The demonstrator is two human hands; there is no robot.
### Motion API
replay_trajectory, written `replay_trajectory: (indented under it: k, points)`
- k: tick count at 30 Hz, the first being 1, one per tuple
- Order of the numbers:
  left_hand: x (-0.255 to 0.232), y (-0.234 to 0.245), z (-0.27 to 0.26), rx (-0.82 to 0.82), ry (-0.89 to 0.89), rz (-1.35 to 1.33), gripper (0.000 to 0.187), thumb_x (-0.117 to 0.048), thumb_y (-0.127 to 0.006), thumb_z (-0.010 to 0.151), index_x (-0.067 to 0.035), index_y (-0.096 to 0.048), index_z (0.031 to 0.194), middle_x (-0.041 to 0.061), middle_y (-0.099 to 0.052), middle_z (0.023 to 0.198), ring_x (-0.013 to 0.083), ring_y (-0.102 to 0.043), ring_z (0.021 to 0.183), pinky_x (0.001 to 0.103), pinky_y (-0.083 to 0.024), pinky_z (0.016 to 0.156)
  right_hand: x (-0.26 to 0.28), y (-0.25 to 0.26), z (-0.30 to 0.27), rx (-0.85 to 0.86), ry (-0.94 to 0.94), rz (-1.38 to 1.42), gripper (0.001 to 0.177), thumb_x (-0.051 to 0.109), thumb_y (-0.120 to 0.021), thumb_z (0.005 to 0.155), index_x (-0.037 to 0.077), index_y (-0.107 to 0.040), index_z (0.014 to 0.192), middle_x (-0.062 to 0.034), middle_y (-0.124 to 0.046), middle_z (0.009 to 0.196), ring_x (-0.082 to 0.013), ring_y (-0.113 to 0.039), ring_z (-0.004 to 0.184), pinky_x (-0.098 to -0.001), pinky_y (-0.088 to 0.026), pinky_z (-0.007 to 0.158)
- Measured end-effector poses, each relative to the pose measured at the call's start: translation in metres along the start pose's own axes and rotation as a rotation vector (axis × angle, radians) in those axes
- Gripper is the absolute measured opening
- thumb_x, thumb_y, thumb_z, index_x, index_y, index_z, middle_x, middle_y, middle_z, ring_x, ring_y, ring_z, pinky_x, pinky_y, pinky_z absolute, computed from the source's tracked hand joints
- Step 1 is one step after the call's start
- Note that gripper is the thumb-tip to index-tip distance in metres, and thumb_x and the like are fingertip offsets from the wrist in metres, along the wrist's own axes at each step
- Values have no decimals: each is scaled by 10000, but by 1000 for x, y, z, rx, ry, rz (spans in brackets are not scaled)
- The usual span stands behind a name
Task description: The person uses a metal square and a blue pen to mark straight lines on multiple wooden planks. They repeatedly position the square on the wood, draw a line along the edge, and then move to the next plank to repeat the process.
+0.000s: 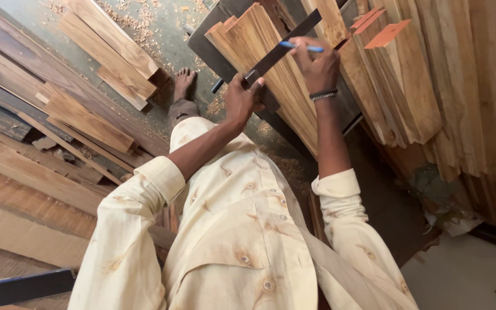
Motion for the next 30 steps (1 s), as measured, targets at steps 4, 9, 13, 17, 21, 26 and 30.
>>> replay_trajectory:
  k: [4, 9, 13, 17, 21, 26, 30]
  points:
    - [-1, 0, 1, -21, -25, 13, 349, -259, -745, 896, 21, -655, 1084, 136, -734, 917, 204, -757, 680, 325, -671, 480, 12, 2, -11, -72, 321, -30, 195, 230, -661, 1055, 101, -807, 1043, -84, -800, 961, -188, -779, 834, -351, -614, 756]
    - [3, -5, 7, -48, -55, 164, 356, -261, -748, 919, 23, -642, 1107, 164, -743, 878, 209, -767, 676, 326, -650, 493, 6, -27, -41, -39, 392, -145, 221, 291, -642, 1064, 118, -779, 1038, -59, -777, 948, -178, -721, 813, -362, -579, 727]
    - [0, -3, 1, -31, 7, 96, 348, -252, -722, 919, 23, -620, 1107, 145, -735, 898, 209, -768, 667, 321, -671, 466, -38, -17, 5, -16, 54, -163, 223, 338, -627, 1062, 175, -778, 1046, -16, -783, 857, -97, -679, 666, -324, -558, 609]
    - [-7, -3, -1, -31, -9, 50, 330, -221, -725, 910, 21, -612, 1105, 155, -731, 902, 211, -764, 682, 324, -682, 468, -29, -10, 12, -39, 48, -262, 218, 336, -619, 1070, 202, -791, 1082, -31, -761, 932, -110, -672, 756, -351, -559, 668]
    - [1, -4, 1, -53, 20, 82, 322, -231, -737, 918, 13, -627, 1098, 163, -739, 898, 214, -763, 670, 326, -664, 470, 23, -19, -34, -108, 437, -414, 205, 241, -646, 1048, 141, -789, 1156, -44, -778, 1010, -165, -711, 892, -445, -453, 974]
    - [5, -7, 5, -47, 28, 12, 313, -227, -685, 927, -5, -606, 1132, 148, -752, 914, 218, -784, 676, 320, -671, 476, 59, -30, -71, -3, 473, -268, 172, 204, -659, 1031, 111, -796, 1076, -39, -794, 1047, -206, -744, 944, -441, -457, 948]
    - [1, -5, 3, -54, 44, 97, 353, -246, -741, 910, -9, -603, 1132, 155, -731, 939, 224, -772, 715, 318, -673, 478, 29, -22, -42, 90, 315, 8, 154, 231, -686, 1011, 145, -814, 1011, -19, -799, 1031, -142, -760, 851, -335, -583, 798]
Point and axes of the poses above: each hand's wrist, its own z-axis towards the middle knuckle, its own y-axis out of the back of the hand, x = y × z, the point moved 3 cm from there along z, towards the middle knuckle
